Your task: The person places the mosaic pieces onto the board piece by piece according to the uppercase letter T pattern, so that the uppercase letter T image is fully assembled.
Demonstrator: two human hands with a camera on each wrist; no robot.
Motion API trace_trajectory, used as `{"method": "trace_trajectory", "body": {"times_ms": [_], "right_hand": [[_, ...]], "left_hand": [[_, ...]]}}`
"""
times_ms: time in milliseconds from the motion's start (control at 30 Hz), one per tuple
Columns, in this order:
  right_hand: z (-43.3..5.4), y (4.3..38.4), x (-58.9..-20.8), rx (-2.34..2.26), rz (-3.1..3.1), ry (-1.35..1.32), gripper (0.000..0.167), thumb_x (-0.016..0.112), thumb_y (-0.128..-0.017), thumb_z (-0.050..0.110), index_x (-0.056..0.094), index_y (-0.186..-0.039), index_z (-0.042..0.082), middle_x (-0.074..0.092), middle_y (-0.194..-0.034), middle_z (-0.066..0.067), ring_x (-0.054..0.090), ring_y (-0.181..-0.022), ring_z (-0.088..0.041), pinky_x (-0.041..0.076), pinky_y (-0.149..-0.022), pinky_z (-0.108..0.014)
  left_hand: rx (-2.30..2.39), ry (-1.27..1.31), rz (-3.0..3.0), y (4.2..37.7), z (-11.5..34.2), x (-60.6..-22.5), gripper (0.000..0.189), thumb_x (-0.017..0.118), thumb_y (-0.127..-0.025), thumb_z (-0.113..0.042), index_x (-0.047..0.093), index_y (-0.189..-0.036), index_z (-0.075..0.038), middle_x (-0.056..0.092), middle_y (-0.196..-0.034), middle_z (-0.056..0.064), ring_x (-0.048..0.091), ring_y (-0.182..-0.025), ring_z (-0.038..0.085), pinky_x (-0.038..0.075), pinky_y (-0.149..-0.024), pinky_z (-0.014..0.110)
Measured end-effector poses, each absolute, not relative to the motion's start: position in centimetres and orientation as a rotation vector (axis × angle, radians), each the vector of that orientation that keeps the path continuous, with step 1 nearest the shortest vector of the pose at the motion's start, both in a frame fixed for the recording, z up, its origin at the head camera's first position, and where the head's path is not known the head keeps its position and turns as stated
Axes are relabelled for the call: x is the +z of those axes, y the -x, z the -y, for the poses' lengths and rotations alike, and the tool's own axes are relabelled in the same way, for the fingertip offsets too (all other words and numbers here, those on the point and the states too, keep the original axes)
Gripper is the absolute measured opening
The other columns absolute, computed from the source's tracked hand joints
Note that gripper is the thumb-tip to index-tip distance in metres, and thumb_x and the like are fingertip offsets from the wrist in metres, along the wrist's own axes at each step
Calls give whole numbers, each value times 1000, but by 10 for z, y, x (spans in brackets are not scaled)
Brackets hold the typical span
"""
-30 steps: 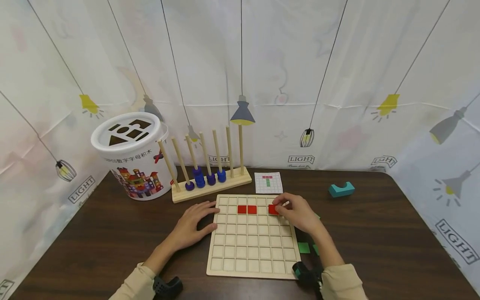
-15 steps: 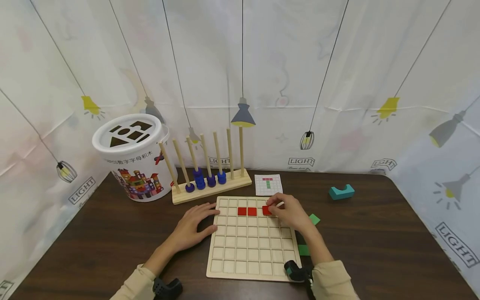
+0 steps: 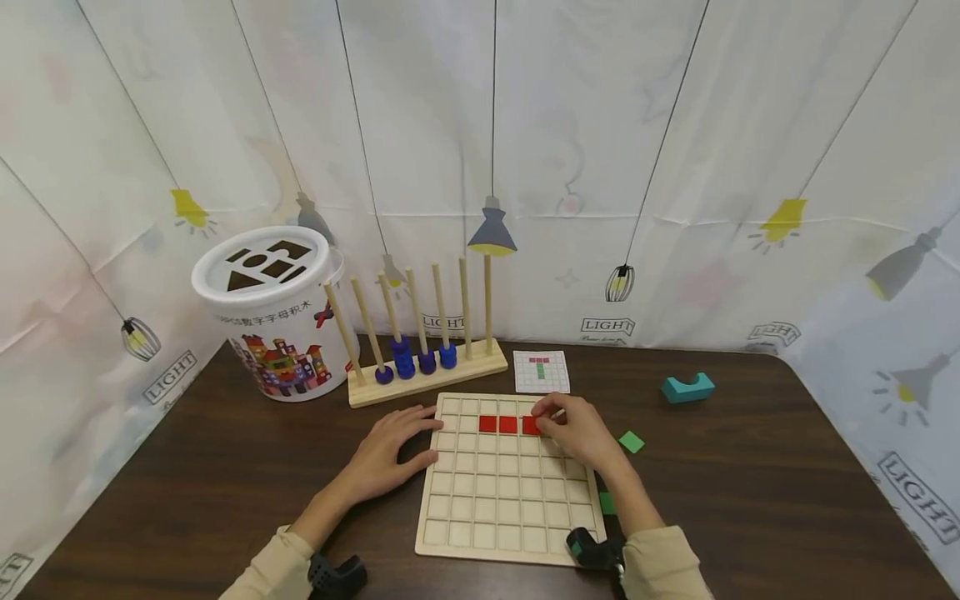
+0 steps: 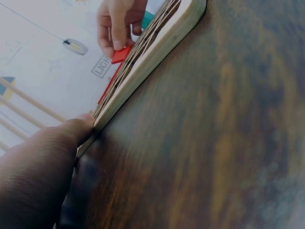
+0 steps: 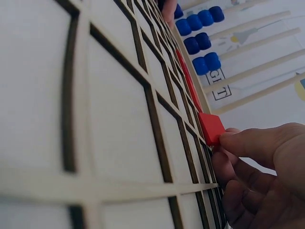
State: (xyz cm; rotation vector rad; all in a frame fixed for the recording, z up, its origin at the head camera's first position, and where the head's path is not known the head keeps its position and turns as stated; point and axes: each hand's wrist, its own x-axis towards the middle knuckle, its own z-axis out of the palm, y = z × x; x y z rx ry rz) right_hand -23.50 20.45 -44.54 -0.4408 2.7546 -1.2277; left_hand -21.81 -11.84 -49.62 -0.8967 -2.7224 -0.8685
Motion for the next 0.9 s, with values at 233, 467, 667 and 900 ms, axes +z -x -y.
{"method": "trace_trajectory", "body": {"times_ms": [233, 467, 667, 900], "right_hand": [[-207, 233, -448, -1192, -2752, 459, 18, 61, -92, 14, 66, -108, 8, 66, -101, -9, 60, -84, -16, 49, -67, -28], [-203, 233, -448, -1165, -2772, 500, 19, 60, -92, 12, 67, -110, 7, 64, -103, -10, 58, -84, -17, 48, -70, -30], [-203, 233, -449, -1133, -2786, 551, 21, 59, -92, 10, 67, -111, 5, 63, -104, -11, 57, -85, -17, 48, -71, -31], [-203, 233, -448, -1125, -2797, 561, 21, 59, -92, 10, 66, -111, 5, 63, -100, -8, 57, -84, -16, 48, -71, -30]], "left_hand": [[-872, 903, 2720, 218, 117, -497, 47, 56, -92, -45, 54, -134, -23, 44, -147, 3, 36, -138, 28, 23, -113, 56], [-867, 903, 2714, 219, 118, -497, 47, 55, -93, -45, 54, -134, -22, 44, -146, 3, 37, -138, 28, 23, -113, 56], [-869, 904, 2720, 219, 118, -496, 47, 56, -92, -45, 54, -134, -22, 44, -146, 3, 36, -138, 28, 23, -113, 56], [-861, 907, 2727, 219, 118, -495, 47, 55, -93, -45, 53, -134, -22, 44, -147, 3, 36, -138, 29, 23, -113, 57]]}}
